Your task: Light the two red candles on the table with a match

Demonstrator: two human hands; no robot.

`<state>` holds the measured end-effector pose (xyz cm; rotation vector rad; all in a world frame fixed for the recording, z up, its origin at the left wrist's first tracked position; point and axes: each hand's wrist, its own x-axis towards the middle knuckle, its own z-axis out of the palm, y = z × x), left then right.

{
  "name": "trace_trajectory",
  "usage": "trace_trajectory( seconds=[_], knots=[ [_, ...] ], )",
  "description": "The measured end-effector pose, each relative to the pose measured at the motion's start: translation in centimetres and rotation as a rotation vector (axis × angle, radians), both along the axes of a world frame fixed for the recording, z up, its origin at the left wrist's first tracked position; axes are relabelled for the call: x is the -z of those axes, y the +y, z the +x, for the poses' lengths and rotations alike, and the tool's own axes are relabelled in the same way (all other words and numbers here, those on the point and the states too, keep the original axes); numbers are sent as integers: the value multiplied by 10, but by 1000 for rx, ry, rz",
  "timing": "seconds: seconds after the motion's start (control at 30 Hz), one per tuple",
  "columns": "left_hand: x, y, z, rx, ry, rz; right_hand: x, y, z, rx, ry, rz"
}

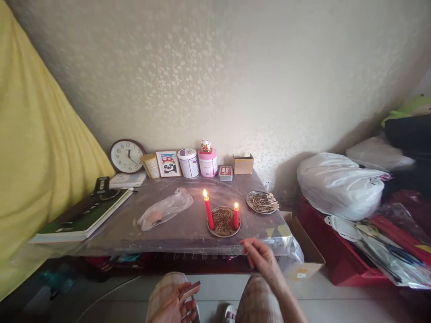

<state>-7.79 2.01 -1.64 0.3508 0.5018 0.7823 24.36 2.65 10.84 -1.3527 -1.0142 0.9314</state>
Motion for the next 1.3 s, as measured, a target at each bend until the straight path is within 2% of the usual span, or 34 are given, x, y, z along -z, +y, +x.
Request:
trace_trajectory(
  seconds=[0.07, 0.17, 0.33, 0.5, 0.63, 0.8, 1.03, 1.3],
  knots=[
    [1, -2, -1, -12, 28, 10, 18, -6, -37, -123, 43, -42],
    [0, -5, -2, -51, 72, 22, 40, -12, -81, -205, 55, -78],
    [-6, -11, 3, -85, 110, 42, 59, -25, -118, -248, 29, -97],
    [-12, -17, 9, -127, 147, 107, 70, -31, -127, -251, -32, -85],
    [-10, -19, 12, -117, 154, 167, 78, -34, -125, -245, -57, -76],
    [-11, -16, 15, -132, 143, 194, 95, -35, -124, -261, -91, -83],
    [-24, -18, 18, -78, 174, 251, 111, -32, -132, -163, -82, -10],
    [-12, -13, 21, -73, 253, 300, 117, -29, -131, -147, -200, 150]
  ],
)
